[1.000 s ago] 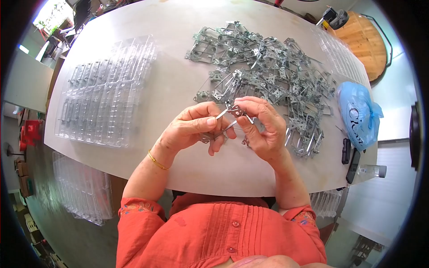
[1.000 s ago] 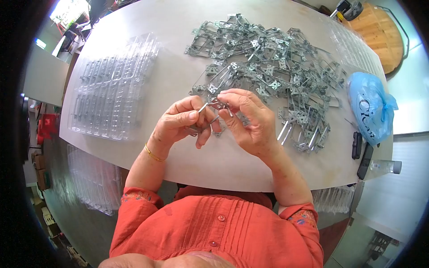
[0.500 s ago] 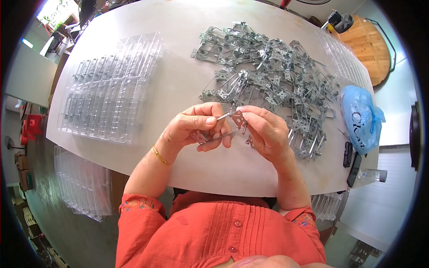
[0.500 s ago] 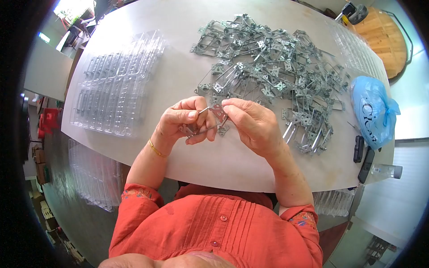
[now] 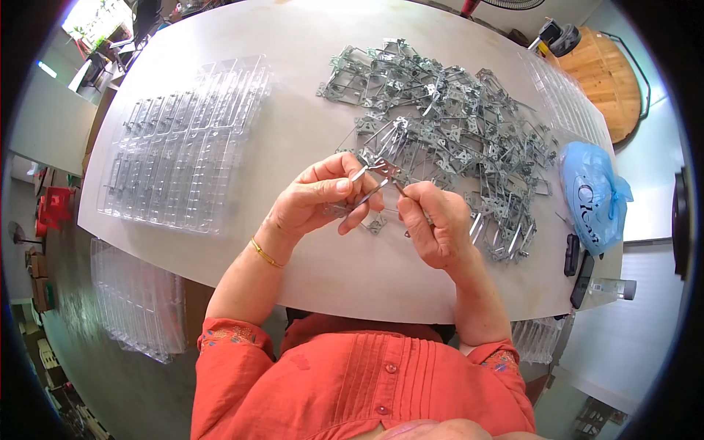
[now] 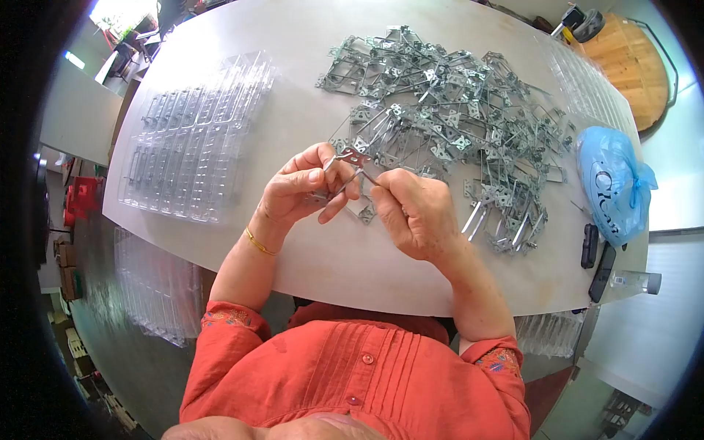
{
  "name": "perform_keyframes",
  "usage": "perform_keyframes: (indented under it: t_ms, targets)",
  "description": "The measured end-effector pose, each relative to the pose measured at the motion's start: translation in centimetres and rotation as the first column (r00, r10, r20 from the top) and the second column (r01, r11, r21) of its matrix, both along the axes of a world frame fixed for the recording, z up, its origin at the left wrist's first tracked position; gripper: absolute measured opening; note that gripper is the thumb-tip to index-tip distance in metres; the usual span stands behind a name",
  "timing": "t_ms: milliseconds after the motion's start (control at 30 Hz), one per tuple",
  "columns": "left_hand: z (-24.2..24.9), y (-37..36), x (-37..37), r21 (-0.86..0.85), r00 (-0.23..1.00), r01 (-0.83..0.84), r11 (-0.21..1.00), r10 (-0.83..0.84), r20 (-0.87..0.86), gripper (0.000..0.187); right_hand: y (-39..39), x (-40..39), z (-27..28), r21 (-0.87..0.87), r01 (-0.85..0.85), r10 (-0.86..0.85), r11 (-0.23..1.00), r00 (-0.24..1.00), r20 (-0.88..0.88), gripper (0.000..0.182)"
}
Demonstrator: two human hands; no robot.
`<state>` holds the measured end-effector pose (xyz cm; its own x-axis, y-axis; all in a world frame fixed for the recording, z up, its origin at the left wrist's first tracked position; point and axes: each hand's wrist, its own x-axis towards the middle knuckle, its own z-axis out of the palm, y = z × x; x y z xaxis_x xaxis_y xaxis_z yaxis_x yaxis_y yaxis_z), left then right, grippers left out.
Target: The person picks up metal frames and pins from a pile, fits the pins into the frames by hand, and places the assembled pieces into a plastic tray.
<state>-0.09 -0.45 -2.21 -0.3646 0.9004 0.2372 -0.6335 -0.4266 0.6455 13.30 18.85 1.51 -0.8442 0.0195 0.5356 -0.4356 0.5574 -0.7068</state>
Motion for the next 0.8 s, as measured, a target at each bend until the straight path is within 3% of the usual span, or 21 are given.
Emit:
perform_keyframes:
  t_ms: [167, 233, 300, 533, 600, 633, 800]
  targets:
    - [0.0, 0.0, 0.2, -0.065, 1.0, 0.012, 0.998, -0.013, -0.02, 0.019, -0.1, 0.4, 0.6, -0.044, 0.041, -0.033, 0.998, 0.986, 0.162, 0.003]
    - [0.1, -0.1, 0.1, -0.172, 0.995, -0.001, 0.985, -0.017, -0.1, 0.027, -0.3, 0.5, 0.9, -0.048, 0.054, -0.044, 0.997, 0.981, 0.187, 0.005]
    - [0.7, -0.2, 0.5, -0.229, 0.989, -0.035, 0.973, 0.001, -0.145, 0.031, -0.5, 0.7, 1.1, -0.264, 0.07, 0.019, 0.962, 0.947, 0.32, 0.011]
    - [2.0, -0.2, 1.0, -0.375, 0.965, -0.138, 0.917, 0.039, -0.26, 0.041, -0.3, 0.7, 1.7, -0.395, 0.117, 0.094, 0.911, 0.875, 0.475, 0.019]
    - [2.0, 0.0, 1.2, -0.372, 0.963, -0.152, 0.916, 0.053, -0.263, 0.045, 0.0, 0.9, 1.8, -0.574, 0.119, 0.228, 0.81, 0.838, 0.496, 0.022]
    - [1.8, 0.1, 1.2, -0.358, 0.964, -0.144, 0.923, 0.05, -0.259, 0.05, -0.3, 0.8, 2.0, -0.595, 0.145, 0.214, 0.791, 0.845, 0.49, 0.024]
    - [1.2, -0.1, 0.9, -0.287, 0.969, -0.121, 0.95, 0.05, -0.24, 0.05, -0.4, 0.7, 1.8, -0.484, 0.138, 0.135, 0.864, 0.863, 0.486, 0.026]
